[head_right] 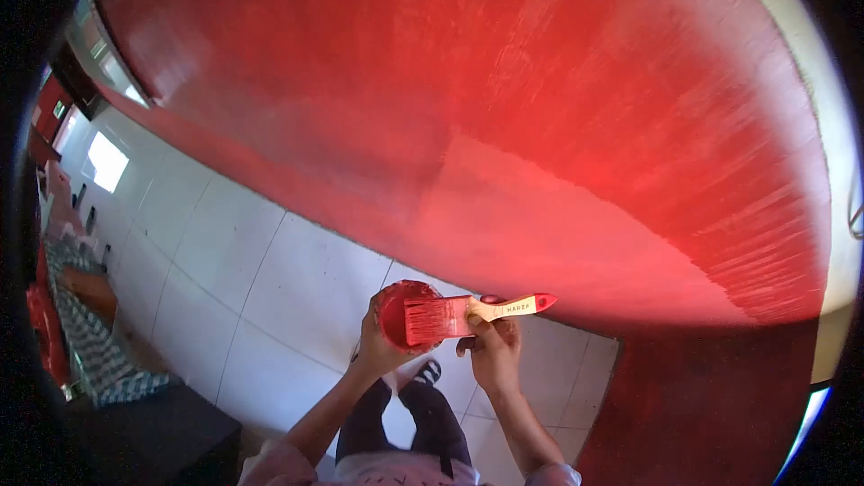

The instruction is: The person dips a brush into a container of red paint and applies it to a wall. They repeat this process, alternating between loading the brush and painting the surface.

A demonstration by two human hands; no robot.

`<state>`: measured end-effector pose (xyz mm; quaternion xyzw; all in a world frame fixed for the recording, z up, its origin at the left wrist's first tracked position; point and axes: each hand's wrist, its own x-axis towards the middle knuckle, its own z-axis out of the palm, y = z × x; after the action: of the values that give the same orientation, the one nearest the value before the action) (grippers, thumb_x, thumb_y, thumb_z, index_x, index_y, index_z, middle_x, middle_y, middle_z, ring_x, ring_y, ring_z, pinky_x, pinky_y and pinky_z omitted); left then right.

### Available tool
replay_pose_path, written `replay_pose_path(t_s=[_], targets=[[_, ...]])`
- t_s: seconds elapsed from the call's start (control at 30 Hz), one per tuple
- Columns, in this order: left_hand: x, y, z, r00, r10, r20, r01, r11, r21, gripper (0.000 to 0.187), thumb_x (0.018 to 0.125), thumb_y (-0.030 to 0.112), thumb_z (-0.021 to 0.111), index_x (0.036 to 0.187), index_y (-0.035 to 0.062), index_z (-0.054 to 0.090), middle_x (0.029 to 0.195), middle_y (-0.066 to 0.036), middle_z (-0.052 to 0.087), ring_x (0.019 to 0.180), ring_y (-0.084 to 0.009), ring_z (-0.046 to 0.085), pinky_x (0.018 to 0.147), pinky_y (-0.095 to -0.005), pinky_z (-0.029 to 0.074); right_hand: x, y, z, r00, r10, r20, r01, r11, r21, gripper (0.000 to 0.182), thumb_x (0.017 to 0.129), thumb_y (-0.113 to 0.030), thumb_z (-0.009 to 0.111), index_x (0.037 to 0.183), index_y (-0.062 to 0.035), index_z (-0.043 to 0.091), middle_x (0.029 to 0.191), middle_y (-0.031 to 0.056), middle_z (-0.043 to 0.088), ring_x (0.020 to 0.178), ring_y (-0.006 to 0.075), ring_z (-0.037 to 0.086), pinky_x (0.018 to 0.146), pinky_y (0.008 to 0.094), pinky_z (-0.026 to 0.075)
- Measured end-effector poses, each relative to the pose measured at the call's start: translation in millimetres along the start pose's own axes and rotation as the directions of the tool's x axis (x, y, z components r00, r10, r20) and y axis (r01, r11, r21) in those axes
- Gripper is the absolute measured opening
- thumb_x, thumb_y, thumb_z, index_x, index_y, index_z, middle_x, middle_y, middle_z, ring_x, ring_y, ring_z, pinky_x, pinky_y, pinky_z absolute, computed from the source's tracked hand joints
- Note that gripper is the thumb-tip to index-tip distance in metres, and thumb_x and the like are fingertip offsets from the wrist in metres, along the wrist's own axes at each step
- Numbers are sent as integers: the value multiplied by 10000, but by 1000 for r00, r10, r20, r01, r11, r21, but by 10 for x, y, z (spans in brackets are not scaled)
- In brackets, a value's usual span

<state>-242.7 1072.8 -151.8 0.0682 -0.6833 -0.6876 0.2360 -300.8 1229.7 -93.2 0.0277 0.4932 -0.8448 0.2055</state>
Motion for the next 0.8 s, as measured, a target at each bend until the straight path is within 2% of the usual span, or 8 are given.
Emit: replay_pose_path(t_s=[0.07,0.1,0.23,0.4,0.5,0.6,0.7,0.8], targets=[[83,-380,1,1000,-11,-10,10,999,-42,828,550,225,912,1202,10,449,1134,-125,588,1022,-222,601,866,-331,502,248,189,-128,996,83,-17,-80,989,123,285,864,-45,584,1134,-103,512,963,19,632,779,133,620,471,284,466],[134,-476,8,997,64,-52,-65,998,-5,839,541,240,915,1197,2,449,1114,-130,594,997,-223,610,841,-330,509,345,295,-180,995,99,-15,-96,983,159,284,863,-54,583,1133,-121,524,963,4,634,788,128,620,474,281,460],[234,-1059,-2,994,98,-45,-95,993,64,850,529,245,919,1194,2,449,1090,-133,603,968,-231,620,812,-329,512,741,767,-538,985,157,69,-170,949,266,284,858,-75,581,1128,-157,554,972,-26,637,824,115,617,495,272,455],[202,-1582,-2,993,112,23,-114,989,95,897,542,160,908,1247,18,373,1194,-134,548,1048,-220,586,867,-339,508,990,1159,-697,986,142,89,-162,944,287,316,854,-93,586,1161,-154,544,1008,-19,627,805,120,606,506,269,436],[200,-2034,50,980,191,-53,-186,978,93,850,530,251,918,1198,12,450,1100,-126,610,949,-233,632,808,-335,514,1146,1454,-903,987,116,114,-146,944,297,328,857,-96,592,1174,-155,533,1014,-8,623,798,123,601,507,270,424],[134,-2396,152,992,117,-40,-116,993,20,843,538,242,913,1202,13,447,1110,-128,615,964,-237,634,825,-336,510,1288,1718,-1220,982,97,163,-142,946,290,313,860,-89,594,1163,-152,547,1010,-11,620,802,121,599,508,270,417],[103,-2697,195,985,172,-4,-170,981,98,820,551,222,904,1197,13,443,1118,-131,620,969,-237,637,827,-338,509,1427,1963,-1485,974,85,208,-145,946,289,285,870,-88,590,1148,-140,563,993,-9,625,776,116,608,504,271,412],[57,-2898,252,987,156,-24,-155,987,45,786,567,199,892,1184,14,442,1107,-121,618,976,-230,628,840,-342,502,1500,2100,-1649,971,36,238,-105,953,284,232,878,-92,587,1110,-113,578,931,-2,639,728,110,618,499,265,432]])
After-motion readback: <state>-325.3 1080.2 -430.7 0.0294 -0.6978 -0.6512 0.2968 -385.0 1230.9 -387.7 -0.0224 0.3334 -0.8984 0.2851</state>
